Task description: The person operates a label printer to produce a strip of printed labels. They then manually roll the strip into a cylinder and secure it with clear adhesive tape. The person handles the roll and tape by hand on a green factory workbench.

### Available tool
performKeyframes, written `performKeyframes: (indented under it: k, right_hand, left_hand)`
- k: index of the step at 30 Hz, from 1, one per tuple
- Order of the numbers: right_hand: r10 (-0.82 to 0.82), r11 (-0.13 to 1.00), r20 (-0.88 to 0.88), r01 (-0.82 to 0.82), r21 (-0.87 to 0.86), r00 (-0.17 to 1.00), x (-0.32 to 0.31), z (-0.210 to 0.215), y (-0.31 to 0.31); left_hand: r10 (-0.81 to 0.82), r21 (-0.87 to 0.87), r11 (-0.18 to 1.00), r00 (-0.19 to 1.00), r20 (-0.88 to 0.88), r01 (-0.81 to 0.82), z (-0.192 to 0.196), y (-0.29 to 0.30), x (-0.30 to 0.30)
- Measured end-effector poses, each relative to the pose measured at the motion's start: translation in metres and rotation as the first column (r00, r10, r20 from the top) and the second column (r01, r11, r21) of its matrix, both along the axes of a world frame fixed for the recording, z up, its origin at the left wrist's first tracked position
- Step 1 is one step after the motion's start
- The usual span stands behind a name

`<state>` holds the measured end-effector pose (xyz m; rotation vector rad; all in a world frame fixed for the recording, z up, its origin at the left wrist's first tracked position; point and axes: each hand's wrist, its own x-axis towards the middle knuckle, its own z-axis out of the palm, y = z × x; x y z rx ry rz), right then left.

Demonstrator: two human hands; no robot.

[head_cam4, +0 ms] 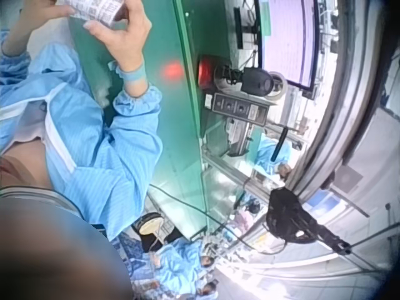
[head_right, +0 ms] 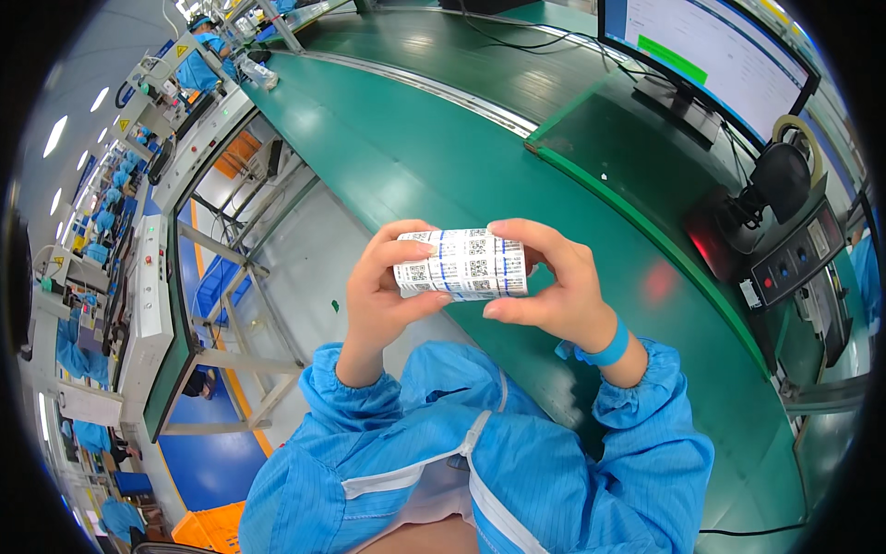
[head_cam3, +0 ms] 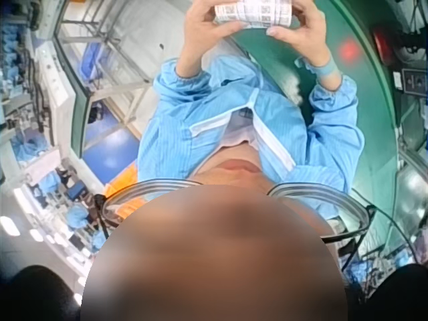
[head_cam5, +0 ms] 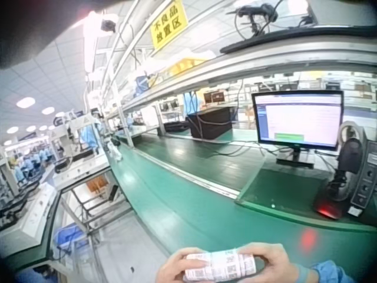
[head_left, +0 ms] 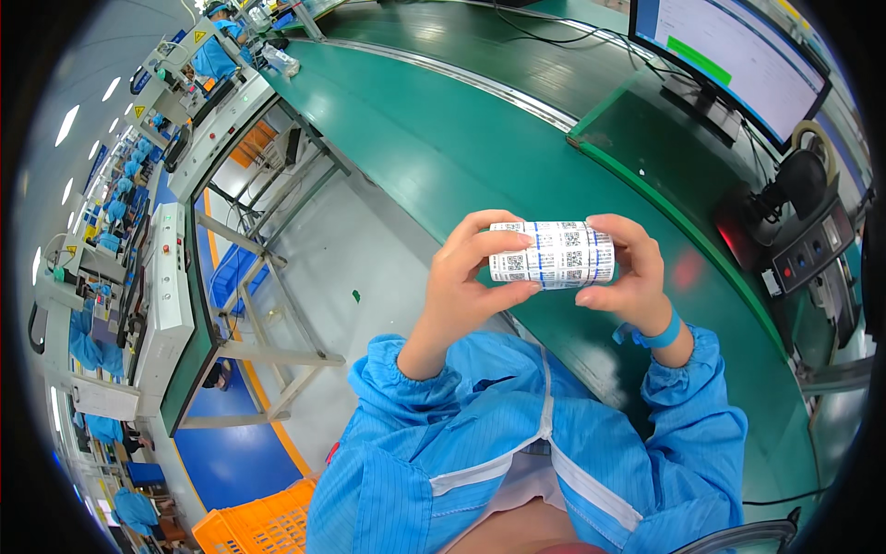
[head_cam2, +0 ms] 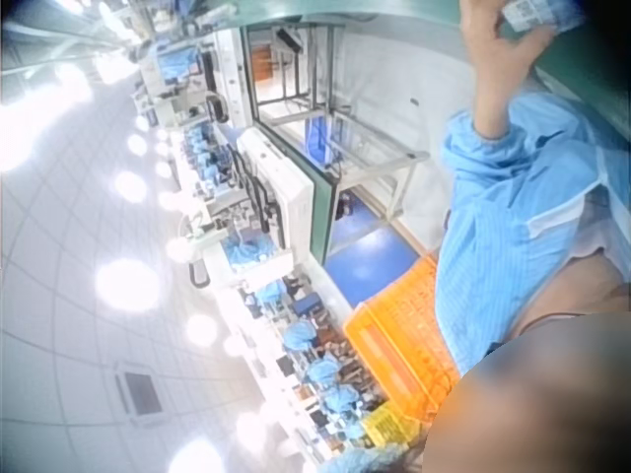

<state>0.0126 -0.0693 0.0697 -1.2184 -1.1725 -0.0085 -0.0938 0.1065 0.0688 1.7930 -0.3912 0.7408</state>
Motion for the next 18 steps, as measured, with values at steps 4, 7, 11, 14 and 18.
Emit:
performKeyframes:
  k: [4,7,11,14,18]
  right_hand:
    - [-0.044,0.997,0.119,0.051,-0.058,0.992,0.006,-0.002,-0.001]
    - [-0.053,0.995,0.075,0.059,-0.079,0.996,0.004,-0.002,0.000]
    - [0.013,0.998,-0.105,-0.020,-0.064,0.994,0.001,-0.002,0.001]
    - [0.057,0.996,-0.208,-0.070,-0.054,0.976,0.000,0.000,0.001]
    - [0.053,0.994,-0.165,-0.068,-0.089,0.985,0.000,0.002,0.000]
  left_hand:
    - [-0.055,-0.157,0.986,0.998,-0.038,0.048,-0.001,-0.002,0.002]
    - [-0.063,-0.170,0.984,0.996,-0.061,0.052,-0.001,-0.001,0.003]
    - [-0.043,-0.231,0.972,0.999,-0.020,0.037,0.004,-0.007,0.004]
    - [-0.005,-0.074,0.997,0.998,0.060,0.010,-0.004,-0.002,0.007]
    - [0.065,0.042,0.997,0.997,0.034,-0.066,-0.009,0.003,0.007]
